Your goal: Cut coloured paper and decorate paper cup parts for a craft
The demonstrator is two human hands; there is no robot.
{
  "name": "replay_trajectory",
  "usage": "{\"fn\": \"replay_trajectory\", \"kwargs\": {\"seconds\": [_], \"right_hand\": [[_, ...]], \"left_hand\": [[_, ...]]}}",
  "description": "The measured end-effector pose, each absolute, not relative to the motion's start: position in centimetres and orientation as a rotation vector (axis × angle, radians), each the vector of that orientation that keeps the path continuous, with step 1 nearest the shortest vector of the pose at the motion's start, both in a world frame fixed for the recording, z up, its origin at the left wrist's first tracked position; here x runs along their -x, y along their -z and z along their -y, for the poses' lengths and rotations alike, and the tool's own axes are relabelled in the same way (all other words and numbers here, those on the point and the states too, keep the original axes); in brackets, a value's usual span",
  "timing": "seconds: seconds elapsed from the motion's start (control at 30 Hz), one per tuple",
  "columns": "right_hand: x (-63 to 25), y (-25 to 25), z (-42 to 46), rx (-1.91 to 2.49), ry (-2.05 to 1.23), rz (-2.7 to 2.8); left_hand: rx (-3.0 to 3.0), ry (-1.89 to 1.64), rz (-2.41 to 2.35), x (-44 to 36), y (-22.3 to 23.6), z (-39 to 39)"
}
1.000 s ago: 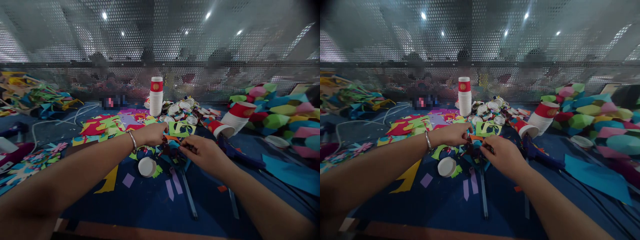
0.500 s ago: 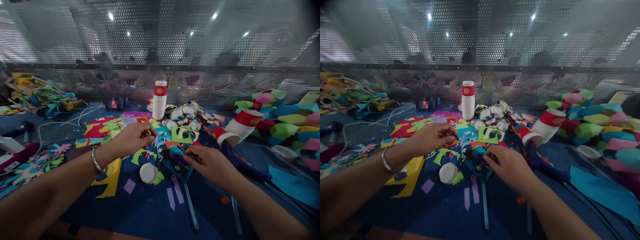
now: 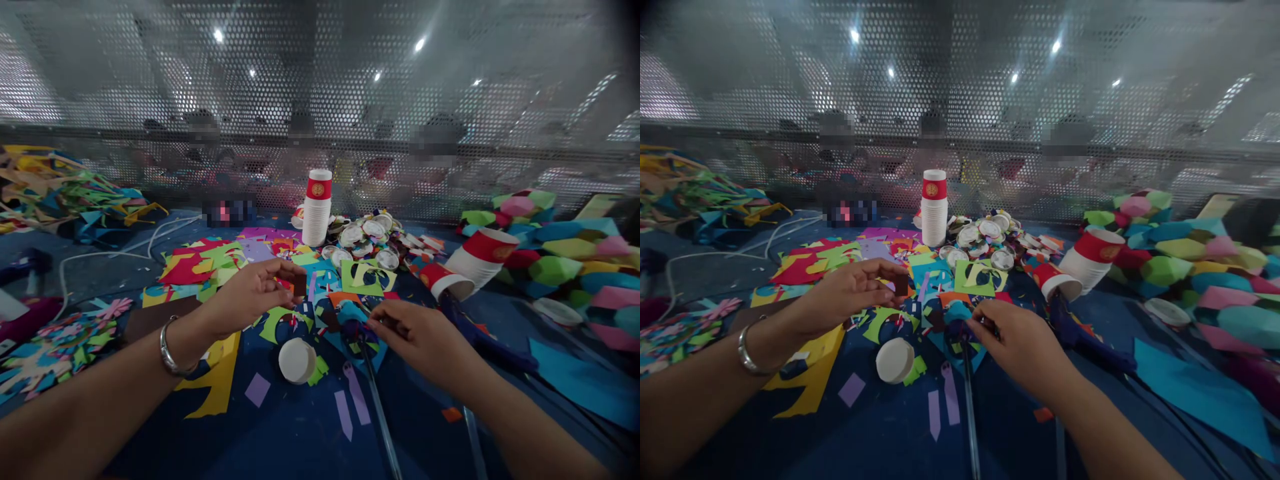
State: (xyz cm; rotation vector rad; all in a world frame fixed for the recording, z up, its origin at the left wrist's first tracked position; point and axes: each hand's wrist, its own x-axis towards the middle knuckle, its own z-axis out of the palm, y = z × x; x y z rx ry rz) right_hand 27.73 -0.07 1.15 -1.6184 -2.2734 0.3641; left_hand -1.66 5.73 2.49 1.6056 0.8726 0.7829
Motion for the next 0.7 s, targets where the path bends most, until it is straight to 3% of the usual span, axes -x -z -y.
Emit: {"fn": "replay_trajectory", "kwargs": {"seconds": [0.17,0.33,0.4,0.6,0.7], "right_hand": [[-28.1,-0.9,-0.2,1.632,-0.417,2.257],[-28.3,-1.5,0.2,1.639,-0.332,2.235],[-28.6,-2.0,0.7,1.668,-0.269,2.230],[-32.1,-3.0,2.7,1.887,-0.134,2.147],[-35.8,-2.3,3.7,2.022,0.006,2.093]], "left_hand": [[-1.692,-0.946,-0.969,2.0,-2.1,-6.3],[-1.866,-1.649,-1.043,2.4,-2.8,-6.2],[-1.825,-1.776,-1.037,2.5,-3.0,-6.3],[-1.478,-1.879,-1.021,2.8,-2.4,-7.9],[-1.350,-1.736,-0.967,2.8,-1.7,-8.5]]}}
